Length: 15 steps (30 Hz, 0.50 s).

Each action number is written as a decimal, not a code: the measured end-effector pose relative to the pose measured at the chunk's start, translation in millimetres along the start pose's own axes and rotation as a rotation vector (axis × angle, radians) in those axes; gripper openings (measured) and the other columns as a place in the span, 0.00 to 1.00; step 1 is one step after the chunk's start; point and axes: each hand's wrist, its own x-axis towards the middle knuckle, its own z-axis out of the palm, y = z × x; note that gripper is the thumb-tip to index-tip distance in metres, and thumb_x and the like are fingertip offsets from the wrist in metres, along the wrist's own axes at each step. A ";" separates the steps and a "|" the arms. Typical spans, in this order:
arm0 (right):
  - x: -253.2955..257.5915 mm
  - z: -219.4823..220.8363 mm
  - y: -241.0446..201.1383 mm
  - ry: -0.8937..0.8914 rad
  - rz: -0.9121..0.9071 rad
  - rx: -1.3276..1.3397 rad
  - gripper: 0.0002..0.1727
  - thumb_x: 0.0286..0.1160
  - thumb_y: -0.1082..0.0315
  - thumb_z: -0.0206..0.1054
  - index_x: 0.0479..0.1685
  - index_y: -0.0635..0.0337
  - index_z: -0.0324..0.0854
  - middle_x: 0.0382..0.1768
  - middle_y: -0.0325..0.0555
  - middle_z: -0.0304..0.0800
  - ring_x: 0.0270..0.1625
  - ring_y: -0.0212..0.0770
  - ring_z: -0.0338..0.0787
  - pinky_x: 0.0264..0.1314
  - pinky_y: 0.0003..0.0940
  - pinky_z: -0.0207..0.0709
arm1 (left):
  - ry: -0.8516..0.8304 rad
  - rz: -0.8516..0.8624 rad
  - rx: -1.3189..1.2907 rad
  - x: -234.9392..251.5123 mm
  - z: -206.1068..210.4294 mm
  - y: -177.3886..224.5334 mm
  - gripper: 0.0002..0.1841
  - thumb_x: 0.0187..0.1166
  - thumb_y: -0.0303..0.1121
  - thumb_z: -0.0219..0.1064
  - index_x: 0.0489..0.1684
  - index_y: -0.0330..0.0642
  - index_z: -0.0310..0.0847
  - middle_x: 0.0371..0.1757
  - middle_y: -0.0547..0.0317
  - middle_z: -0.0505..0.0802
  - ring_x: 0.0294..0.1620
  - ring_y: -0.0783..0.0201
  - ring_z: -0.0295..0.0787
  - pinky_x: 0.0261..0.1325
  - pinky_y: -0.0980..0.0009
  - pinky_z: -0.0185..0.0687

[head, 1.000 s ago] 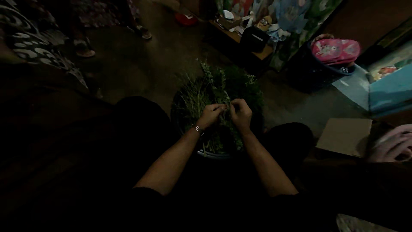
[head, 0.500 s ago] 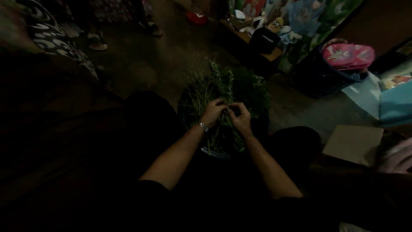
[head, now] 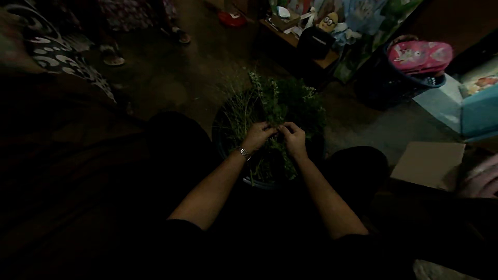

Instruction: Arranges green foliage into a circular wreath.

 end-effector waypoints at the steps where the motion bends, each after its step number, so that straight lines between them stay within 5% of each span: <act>1: -0.5 1.2 1.4 0.004 0.001 0.017 0.10 0.88 0.67 0.61 0.51 0.66 0.82 0.33 0.43 0.87 0.29 0.29 0.83 0.36 0.27 0.81 | -0.015 0.001 -0.015 -0.3 0.6 -0.7 0.08 0.85 0.27 0.64 0.47 0.31 0.85 0.37 0.59 0.91 0.38 0.73 0.86 0.51 0.73 0.84; 11: 0.7 4.1 -7.1 0.138 0.059 0.099 0.15 0.90 0.59 0.60 0.47 0.64 0.81 0.29 0.40 0.83 0.27 0.31 0.83 0.36 0.30 0.83 | -0.040 -0.048 -0.112 -5.0 5.1 5.0 0.05 0.84 0.22 0.61 0.40 0.31 0.82 0.33 0.60 0.90 0.36 0.72 0.87 0.49 0.72 0.85; 15: 13.6 -16.1 -7.7 0.242 0.053 0.192 0.14 0.90 0.56 0.61 0.44 0.57 0.81 0.27 0.33 0.79 0.24 0.25 0.77 0.30 0.22 0.76 | -0.061 -0.051 -0.097 -2.0 2.6 -4.9 0.05 0.83 0.24 0.63 0.40 0.33 0.84 0.35 0.59 0.91 0.37 0.71 0.88 0.49 0.71 0.85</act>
